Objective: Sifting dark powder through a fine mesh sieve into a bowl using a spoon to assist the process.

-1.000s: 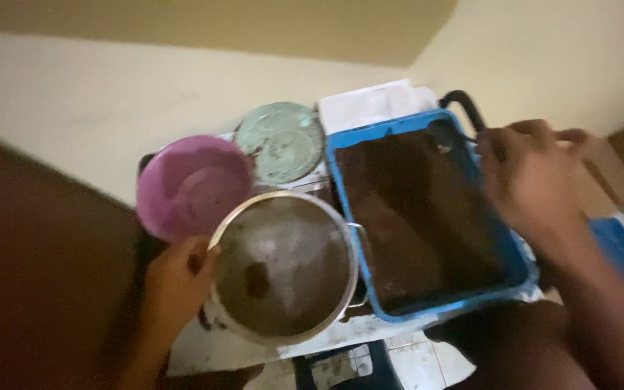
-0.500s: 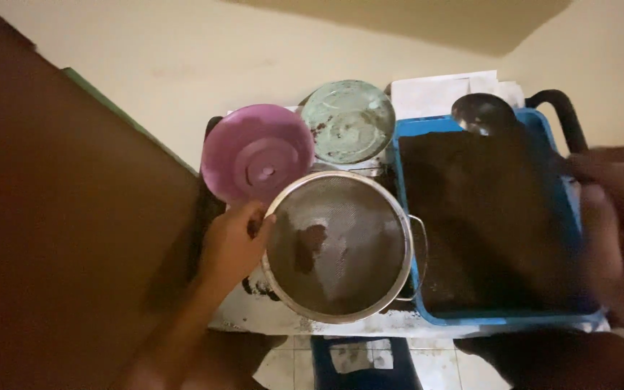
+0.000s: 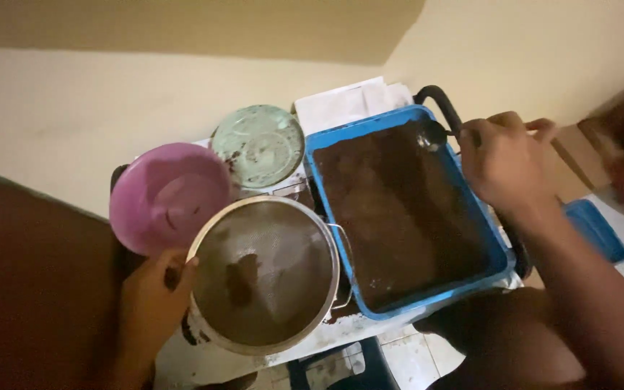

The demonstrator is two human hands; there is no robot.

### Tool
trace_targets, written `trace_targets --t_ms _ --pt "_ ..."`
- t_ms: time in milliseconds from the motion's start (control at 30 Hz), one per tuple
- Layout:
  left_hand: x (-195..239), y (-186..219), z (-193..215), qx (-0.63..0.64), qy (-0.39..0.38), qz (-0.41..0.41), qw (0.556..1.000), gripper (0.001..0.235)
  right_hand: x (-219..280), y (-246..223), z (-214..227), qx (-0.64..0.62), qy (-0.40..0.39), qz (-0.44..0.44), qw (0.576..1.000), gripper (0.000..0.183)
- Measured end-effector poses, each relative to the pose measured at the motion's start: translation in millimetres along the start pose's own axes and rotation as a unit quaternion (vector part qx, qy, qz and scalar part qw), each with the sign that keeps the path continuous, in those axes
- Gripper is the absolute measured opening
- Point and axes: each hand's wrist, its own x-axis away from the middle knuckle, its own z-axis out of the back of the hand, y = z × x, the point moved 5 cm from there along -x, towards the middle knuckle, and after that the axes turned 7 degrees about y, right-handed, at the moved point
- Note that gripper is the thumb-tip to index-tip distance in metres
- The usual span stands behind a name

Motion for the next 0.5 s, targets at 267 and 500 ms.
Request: trace_targets --t_ms 267,500 --pt "-0.6 -3.3 -1.5 -0.024 0.02 -0.036 0.999 0.016 1.1 12.3 -25.7 -0.066 0.002 -0.014 0.998 0.04" --pt "0.5 1.8 2.0 0.001 0.04 -0.061 0.997 0.014 3.5 2.1 -25.3 -0.047 0.014 0.044 0.998 0.038"
